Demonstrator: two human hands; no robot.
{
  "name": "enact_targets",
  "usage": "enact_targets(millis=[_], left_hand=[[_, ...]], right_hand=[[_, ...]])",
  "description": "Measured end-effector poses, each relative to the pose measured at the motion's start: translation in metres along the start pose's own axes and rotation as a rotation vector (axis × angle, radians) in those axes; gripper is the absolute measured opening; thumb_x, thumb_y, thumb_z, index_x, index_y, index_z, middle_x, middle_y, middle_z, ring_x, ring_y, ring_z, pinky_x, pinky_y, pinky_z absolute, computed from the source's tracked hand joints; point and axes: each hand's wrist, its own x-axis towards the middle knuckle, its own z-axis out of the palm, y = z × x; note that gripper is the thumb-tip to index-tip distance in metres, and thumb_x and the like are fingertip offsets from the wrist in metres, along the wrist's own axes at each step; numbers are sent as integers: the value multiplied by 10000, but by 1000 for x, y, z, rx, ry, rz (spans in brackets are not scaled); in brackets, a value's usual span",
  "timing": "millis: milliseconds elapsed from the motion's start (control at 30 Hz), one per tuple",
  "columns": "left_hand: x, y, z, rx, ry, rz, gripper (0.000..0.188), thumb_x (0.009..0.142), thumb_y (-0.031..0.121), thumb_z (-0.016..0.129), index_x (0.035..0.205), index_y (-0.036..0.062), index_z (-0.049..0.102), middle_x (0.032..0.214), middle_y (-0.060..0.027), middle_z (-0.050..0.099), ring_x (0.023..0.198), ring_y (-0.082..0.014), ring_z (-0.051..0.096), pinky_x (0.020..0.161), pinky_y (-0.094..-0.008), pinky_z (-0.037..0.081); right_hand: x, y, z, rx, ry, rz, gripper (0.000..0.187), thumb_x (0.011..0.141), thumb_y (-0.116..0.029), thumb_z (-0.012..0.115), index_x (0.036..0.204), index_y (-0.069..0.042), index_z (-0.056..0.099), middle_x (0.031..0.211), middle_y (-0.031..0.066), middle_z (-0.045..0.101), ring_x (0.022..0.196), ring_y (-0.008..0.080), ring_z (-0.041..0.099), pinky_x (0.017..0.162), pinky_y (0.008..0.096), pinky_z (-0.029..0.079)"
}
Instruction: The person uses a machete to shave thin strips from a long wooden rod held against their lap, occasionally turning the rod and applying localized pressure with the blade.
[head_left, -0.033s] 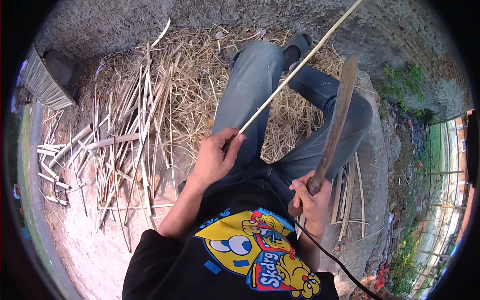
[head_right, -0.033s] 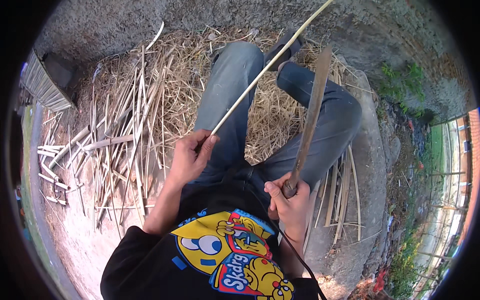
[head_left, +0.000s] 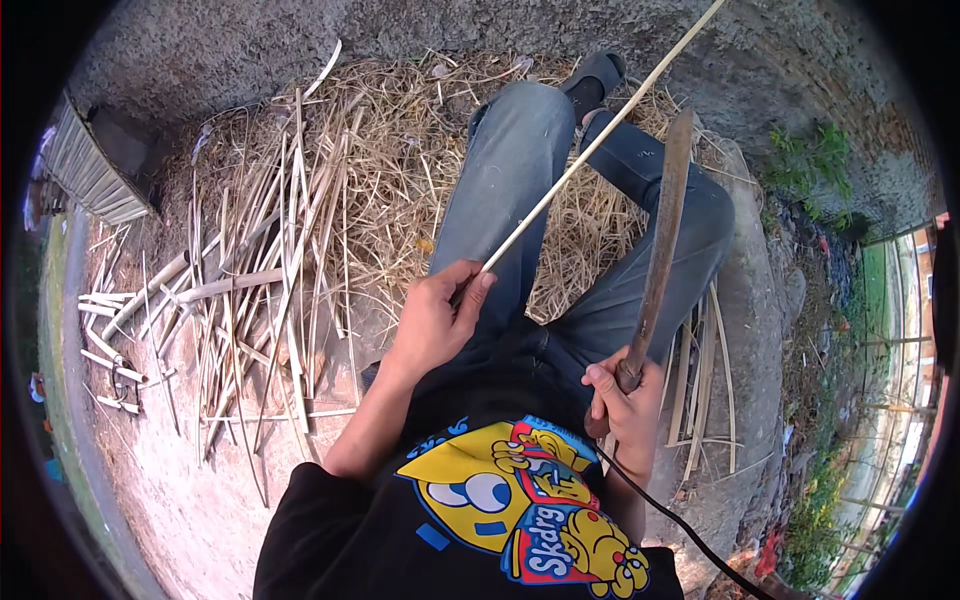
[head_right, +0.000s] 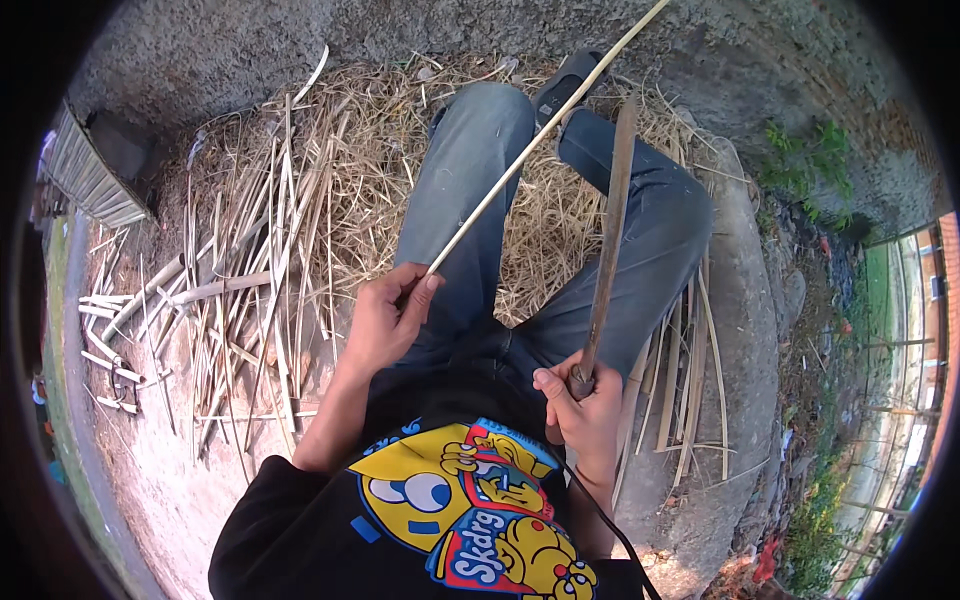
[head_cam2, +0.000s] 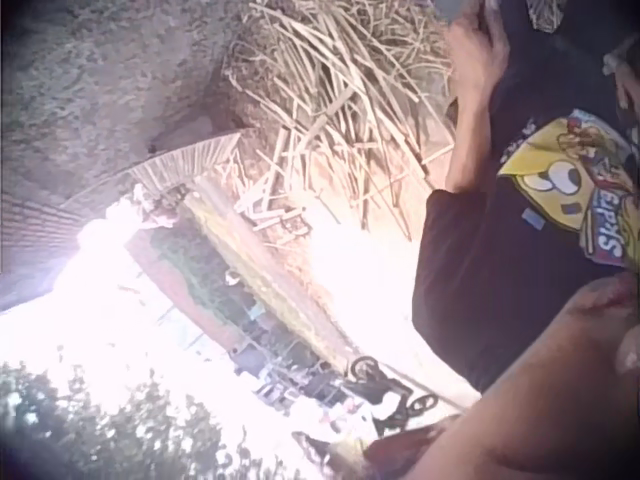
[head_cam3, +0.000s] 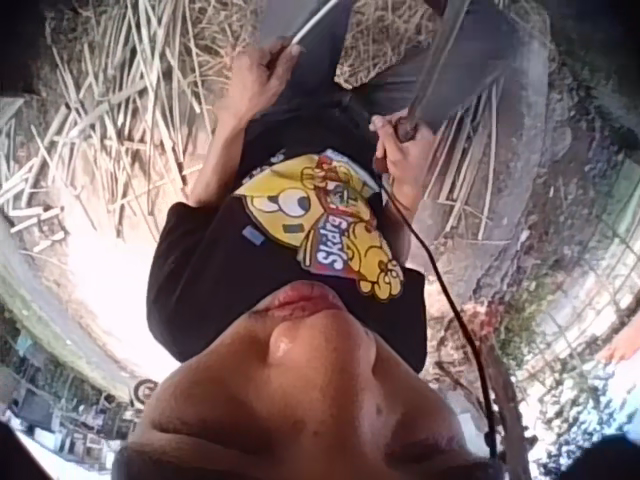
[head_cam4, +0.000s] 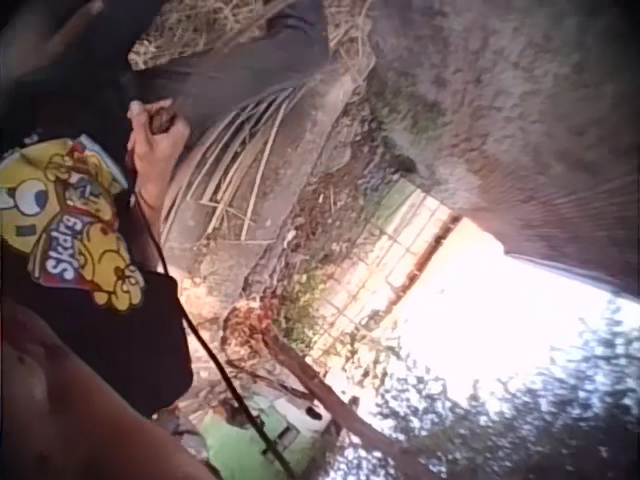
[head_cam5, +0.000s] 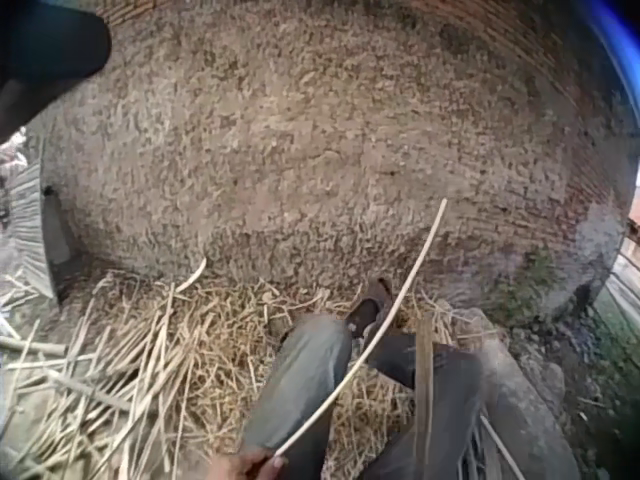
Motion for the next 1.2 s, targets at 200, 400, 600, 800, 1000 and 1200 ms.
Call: enact_targets(millis=[200, 400, 600, 800, 1000, 1200], left_hand=[[-8, 15, 13, -55, 6, -56, 214, 1057, 164, 620, 1035, -33, 702, 640, -2, 576, 585, -54, 534, 534, -244, 398], [5, 13, 5, -180, -13, -56, 242, 1076, 204, 591, 1023, 5, 719, 643, 30, 554, 585, -46, 501, 549, -232, 375], [32, -17, 11, -57, -29, -98, 196, 1019, 152, 608, 971, -4, 716, 623, -21, 610, 563, -95, 556, 555, -291, 430], [63, -61, 27, -52, -19, -141, 298, 962, 181, 633, 727, 6, 685, 563, -41, 591, 523, -123, 538, 525, -335, 415], [77, -89, 41, -47, -122, -274, 312, 992, 202, 647, 758, -1, 688, 599, -5, 606, 555, -74, 530, 533, -282, 413], [68, -84, 41, 18, -18, -175, 270, 982, 216, 658, 884, -18, 751, 589, -92, 621, 532, -161, 581, 561, -354, 465]], right_hand=[[-9, 19, -20, -442, -33, -12, 361, 997, -290, 710, 851, 24, 610, 737, 86, 700, 463, 83, 557, 434, 246, 415], [14, 34, -5, -377, -57, -238, 368, 1008, -318, 639, 842, 10, 643, 644, 54, 648, 468, 81, 556, 452, 243, 389], [54, 42, 42, -663, -129, -369, 498, 978, -473, 684, 815, -13, 587, 568, 153, 579, 546, 374, 637, 523, 443, 468], [95, 52, 58, -943, -108, -285, 529, 1001, -542, 607, 923, -19, 579, 791, 196, 698, 788, 451, 701, 670, 552, 538], [144, 70, 62, -1031, -126, -286, 534, 971, -557, 641, 916, -27, 608, 751, 199, 701, 763, 455, 703, 670, 557, 547], [184, 54, 57, -1142, -97, -405, 542, 944, -566, 670, 857, -33, 627, 711, 207, 684, 738, 479, 675, 655, 558, 517]])
